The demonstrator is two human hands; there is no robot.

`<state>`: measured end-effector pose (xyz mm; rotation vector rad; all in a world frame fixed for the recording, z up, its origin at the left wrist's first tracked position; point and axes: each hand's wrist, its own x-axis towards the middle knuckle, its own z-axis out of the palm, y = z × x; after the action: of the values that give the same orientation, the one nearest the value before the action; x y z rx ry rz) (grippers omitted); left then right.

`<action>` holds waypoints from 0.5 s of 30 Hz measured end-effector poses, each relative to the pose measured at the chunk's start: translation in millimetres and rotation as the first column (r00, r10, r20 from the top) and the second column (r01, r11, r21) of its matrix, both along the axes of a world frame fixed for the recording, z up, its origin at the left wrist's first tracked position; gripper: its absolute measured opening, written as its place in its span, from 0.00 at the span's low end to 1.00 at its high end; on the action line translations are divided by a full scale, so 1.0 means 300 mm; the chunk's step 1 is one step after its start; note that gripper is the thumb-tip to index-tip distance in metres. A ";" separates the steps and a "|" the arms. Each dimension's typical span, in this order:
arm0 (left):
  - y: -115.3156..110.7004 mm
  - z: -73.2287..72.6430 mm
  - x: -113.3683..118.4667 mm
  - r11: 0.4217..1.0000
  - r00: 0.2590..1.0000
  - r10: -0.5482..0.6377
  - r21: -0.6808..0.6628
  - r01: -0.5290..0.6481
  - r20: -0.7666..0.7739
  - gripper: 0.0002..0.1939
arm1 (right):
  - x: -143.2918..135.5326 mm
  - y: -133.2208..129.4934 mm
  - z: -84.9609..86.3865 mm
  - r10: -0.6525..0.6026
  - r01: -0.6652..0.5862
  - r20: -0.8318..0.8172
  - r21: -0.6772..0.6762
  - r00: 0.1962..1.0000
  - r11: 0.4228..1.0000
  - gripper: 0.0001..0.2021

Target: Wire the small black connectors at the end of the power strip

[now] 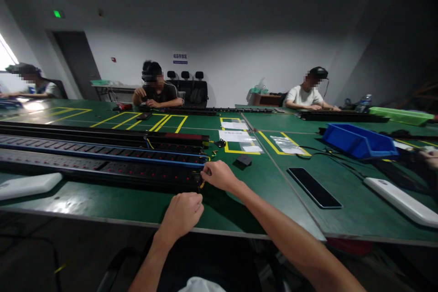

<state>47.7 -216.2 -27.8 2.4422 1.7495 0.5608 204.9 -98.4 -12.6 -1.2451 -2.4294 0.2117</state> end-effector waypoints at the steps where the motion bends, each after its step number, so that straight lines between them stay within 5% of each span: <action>1: 0.000 0.001 0.000 1.000 1.000 0.001 -0.002 -0.001 0.002 0.14 | -0.002 0.002 -0.003 -0.005 0.005 -0.002 0.009 1.000 1.000 0.08; 15: 0.001 0.005 0.003 0.999 0.999 0.035 -0.008 -0.035 -0.010 0.13 | 0.006 0.023 -0.024 0.126 -0.139 -0.210 -0.046 0.970 0.989 0.07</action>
<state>48.8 -215.9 -26.5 2.4179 1.7978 0.5445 206.7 -91.5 -19.8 -1.0294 -2.3411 0.4340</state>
